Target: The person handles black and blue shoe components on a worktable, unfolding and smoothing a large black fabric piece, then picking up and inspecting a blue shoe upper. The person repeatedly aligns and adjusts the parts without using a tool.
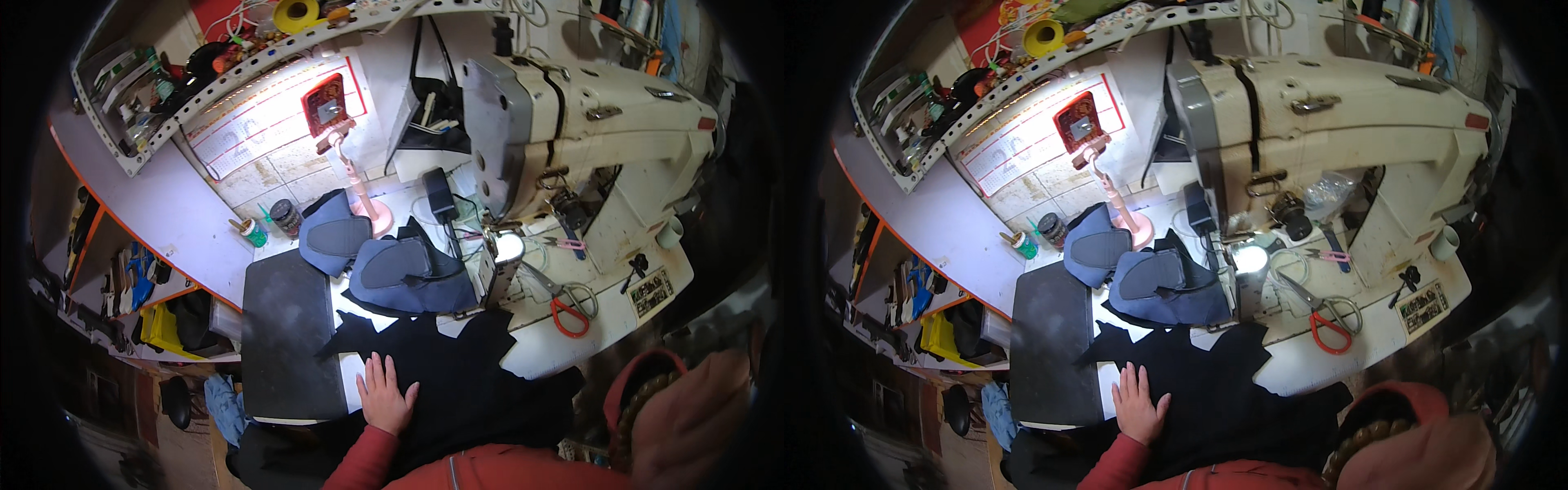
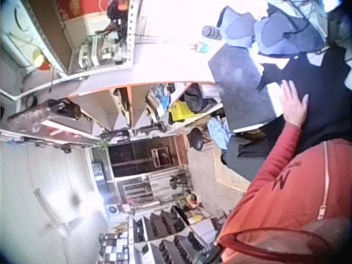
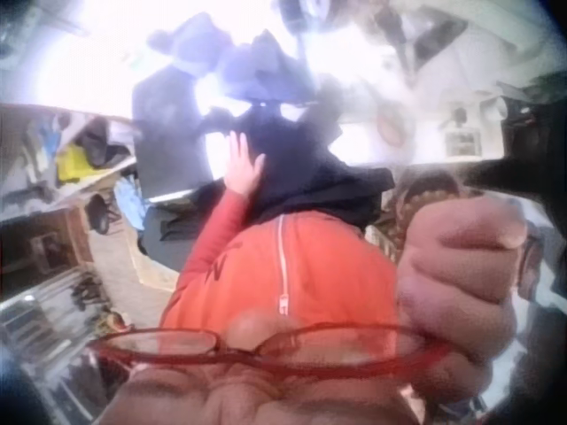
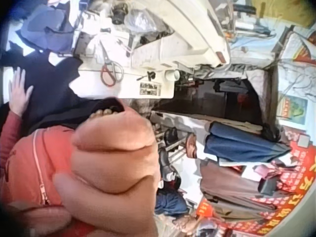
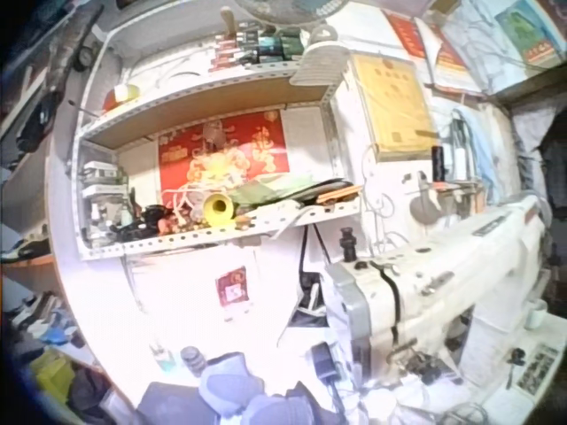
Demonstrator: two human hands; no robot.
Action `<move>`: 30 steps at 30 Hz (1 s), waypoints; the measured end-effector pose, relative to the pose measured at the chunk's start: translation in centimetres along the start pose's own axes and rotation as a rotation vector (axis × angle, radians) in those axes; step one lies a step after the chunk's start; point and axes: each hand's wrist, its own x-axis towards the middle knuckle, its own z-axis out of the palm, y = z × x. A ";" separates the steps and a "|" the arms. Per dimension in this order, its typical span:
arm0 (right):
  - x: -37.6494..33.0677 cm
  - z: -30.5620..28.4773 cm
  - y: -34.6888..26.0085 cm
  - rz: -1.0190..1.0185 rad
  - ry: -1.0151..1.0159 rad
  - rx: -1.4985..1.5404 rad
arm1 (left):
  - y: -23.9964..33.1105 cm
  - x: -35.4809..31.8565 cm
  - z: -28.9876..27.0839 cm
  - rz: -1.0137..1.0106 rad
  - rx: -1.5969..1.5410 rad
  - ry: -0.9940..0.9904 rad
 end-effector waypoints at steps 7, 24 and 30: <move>-4.4 2.1 7.5 0.002 -0.200 0.349 | -1.6 -0.4 2.1 -0.036 -0.011 -0.051; -25.6 -1.7 16.6 1.474 0.244 0.373 | 0.1 0.1 0.1 -0.041 -0.025 -0.067; -25.0 -1.5 26.0 1.710 0.315 0.619 | -0.1 -0.2 0.6 -0.023 -0.029 0.002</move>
